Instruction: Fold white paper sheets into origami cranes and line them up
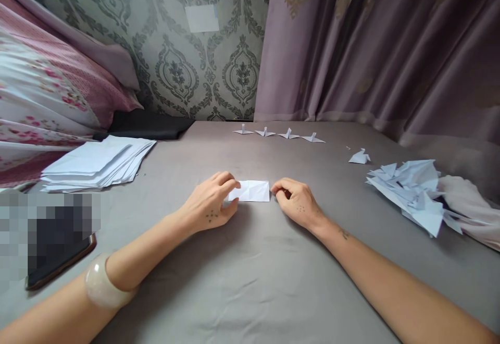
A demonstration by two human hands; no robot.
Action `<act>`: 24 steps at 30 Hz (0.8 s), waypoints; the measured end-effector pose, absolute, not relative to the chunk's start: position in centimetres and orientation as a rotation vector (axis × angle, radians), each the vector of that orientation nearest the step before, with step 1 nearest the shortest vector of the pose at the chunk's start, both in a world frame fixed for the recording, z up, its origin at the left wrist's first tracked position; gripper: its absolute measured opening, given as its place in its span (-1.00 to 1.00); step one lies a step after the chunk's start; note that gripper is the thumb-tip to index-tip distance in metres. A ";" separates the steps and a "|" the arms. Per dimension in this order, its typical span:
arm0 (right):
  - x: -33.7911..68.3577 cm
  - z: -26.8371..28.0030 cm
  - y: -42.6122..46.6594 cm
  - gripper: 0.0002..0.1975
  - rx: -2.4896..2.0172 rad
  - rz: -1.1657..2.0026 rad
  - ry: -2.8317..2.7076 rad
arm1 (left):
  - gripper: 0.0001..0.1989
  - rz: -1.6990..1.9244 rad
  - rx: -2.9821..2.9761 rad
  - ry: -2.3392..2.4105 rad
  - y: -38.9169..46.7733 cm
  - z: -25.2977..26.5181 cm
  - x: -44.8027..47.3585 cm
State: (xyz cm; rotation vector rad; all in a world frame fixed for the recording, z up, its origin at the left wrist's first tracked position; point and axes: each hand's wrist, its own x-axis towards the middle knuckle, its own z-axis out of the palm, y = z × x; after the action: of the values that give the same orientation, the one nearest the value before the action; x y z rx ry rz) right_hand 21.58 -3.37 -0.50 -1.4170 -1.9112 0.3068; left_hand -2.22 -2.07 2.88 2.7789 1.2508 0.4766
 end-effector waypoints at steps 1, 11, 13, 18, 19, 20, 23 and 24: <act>21.6 -0.5 -3.3 -0.75 -1.422 0.326 -1.882 | -0.71 0.484 2.804 1.159 -1.9 2.8 -1.9; 21.9 -0.6 -2.9 -0.75 -1.439 0.453 -1.762 | -0.66 0.384 2.851 1.161 -0.4 1.0 0.6; 21.9 -0.7 -2.8 -0.75 -1.431 0.450 -1.749 | -0.65 0.405 2.884 1.141 -0.7 1.0 0.7; 21.7 -0.8 -2.9 -0.77 -1.360 0.395 -1.674 | -0.65 0.931 2.246 1.257 -1.2 1.8 0.7; 21.7 -0.7 -3.0 -0.78 -1.351 0.373 -1.660 | -0.67 1.014 1.988 1.257 -1.2 1.9 0.6; 21.6 -0.6 -3.1 -0.78 -1.337 0.349 -1.655 | -0.67 1.053 1.740 1.237 -1.1 1.9 0.6; 21.3 -0.2 -3.6 -0.72 -1.254 0.271 -1.712 | -0.51 1.022 1.234 1.139 -1.1 1.7 0.4; 21.2 0.0 -3.9 -0.67 -1.222 0.244 -1.761 | -0.49 1.008 1.147 1.118 -1.1 1.6 0.4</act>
State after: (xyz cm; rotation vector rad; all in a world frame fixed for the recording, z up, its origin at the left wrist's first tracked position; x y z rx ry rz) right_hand 21.21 -3.88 0.00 -1.2225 -1.7608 0.2443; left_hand 0.45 -1.09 1.60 1.1470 1.1184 1.0082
